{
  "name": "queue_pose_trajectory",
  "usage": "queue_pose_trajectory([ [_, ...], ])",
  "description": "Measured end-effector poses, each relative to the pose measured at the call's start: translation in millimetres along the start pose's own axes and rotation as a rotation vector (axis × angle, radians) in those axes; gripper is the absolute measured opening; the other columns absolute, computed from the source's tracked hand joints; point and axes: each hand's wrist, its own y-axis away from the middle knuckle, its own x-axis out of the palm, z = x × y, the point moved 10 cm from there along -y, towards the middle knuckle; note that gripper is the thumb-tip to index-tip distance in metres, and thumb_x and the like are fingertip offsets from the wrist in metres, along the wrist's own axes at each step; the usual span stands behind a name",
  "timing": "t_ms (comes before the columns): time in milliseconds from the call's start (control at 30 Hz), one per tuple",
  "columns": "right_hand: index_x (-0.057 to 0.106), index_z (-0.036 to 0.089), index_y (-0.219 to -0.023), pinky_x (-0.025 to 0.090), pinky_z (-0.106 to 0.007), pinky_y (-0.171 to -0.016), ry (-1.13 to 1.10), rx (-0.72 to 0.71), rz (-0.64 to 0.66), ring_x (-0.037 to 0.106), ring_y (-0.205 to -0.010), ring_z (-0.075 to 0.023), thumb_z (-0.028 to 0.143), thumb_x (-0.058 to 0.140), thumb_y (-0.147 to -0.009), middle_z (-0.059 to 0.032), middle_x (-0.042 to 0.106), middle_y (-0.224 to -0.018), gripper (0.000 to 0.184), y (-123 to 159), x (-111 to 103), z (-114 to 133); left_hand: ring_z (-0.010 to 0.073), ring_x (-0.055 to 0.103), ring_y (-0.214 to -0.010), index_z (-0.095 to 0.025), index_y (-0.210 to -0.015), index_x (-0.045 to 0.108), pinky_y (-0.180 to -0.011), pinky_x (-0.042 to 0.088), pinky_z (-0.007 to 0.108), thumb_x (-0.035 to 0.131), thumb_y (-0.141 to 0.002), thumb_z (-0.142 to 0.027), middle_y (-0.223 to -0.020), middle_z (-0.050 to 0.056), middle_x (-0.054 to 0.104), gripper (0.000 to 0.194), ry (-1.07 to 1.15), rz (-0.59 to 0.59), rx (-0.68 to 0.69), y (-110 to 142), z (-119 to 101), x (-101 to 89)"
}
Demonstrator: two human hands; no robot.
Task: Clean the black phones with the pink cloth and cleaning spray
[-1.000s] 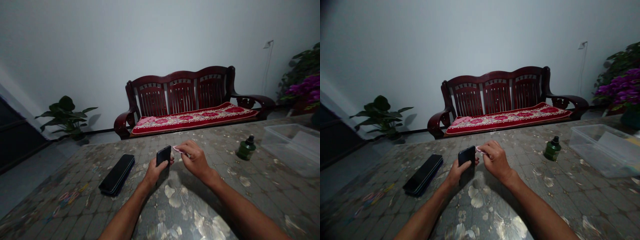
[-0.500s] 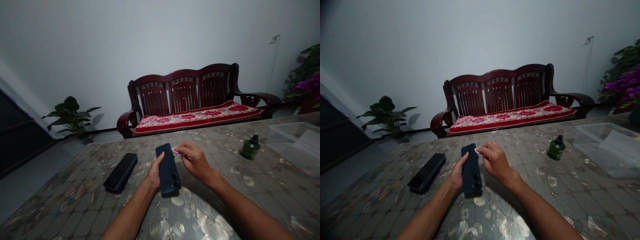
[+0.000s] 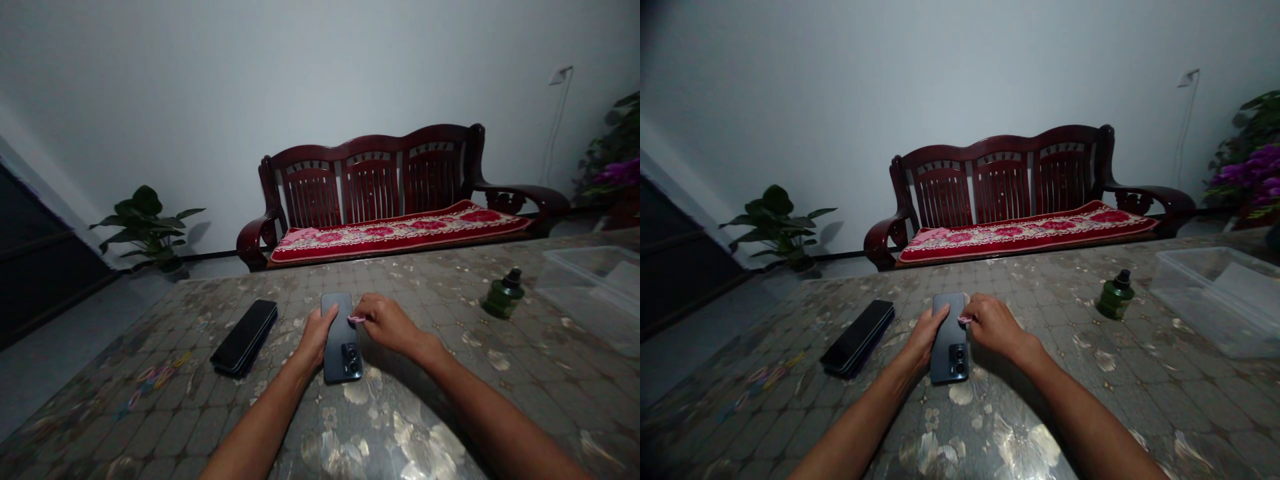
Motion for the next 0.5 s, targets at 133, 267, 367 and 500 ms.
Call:
queue_pose_trajectory([
  [133,0.079,0.017,-0.091,0.043,-0.024,-0.079,-0.028,0.07,0.024,0.066,-0.088,-0.0175,0.003,0.053,-0.079,-0.0063,0.073,-0.089,0.032,-3,9,-19,0.0199,0.068,-0.068,-0.012,-0.101,0.067,-0.061,0.053,0.027,0.083,-0.069,-0.051,-0.083,0.006,0.073,0.053,-0.162,-0.035,0.12,-4,-6,-0.5],
  [267,0.08,0.018,-0.092,0.043,-0.023,-0.078,-0.021,0.127,0.044,0.067,-0.088,-0.0176,0.008,0.054,-0.084,-0.0068,0.074,-0.092,0.029,-3,19,-34,0.0218,0.068,-0.077,-0.014,-0.103,0.064,-0.067,0.054,0.03,0.072,-0.077,-0.048,-0.091,0.008,0.072,0.044,-0.343,-0.102,0.168,-10,-5,-1.2],
  [367,0.08,0.018,-0.093,0.043,-0.024,-0.08,-0.011,0.139,0.052,0.067,-0.09,-0.0181,0.009,0.054,-0.084,-0.0075,0.075,-0.094,0.028,-2,23,-38,0.0234,0.068,-0.08,-0.014,-0.103,0.061,-0.07,0.054,0.031,0.066,-0.081,-0.043,-0.093,0.009,0.071,0.036,-0.406,-0.124,0.169,-15,-1,-1.2],
  [500,0.079,0.017,-0.094,0.043,-0.024,-0.082,0.01,0.126,0.064,0.066,-0.092,-0.0184,0.008,0.054,-0.083,-0.0079,0.074,-0.095,0.03,0,29,-36,0.0246,0.068,-0.091,-0.015,-0.105,0.06,-0.082,0.053,0.034,0.061,-0.084,-0.033,-0.1,0.011,0.07,0.028,-0.472,-0.144,0.185,-20,0,-2.6],
])
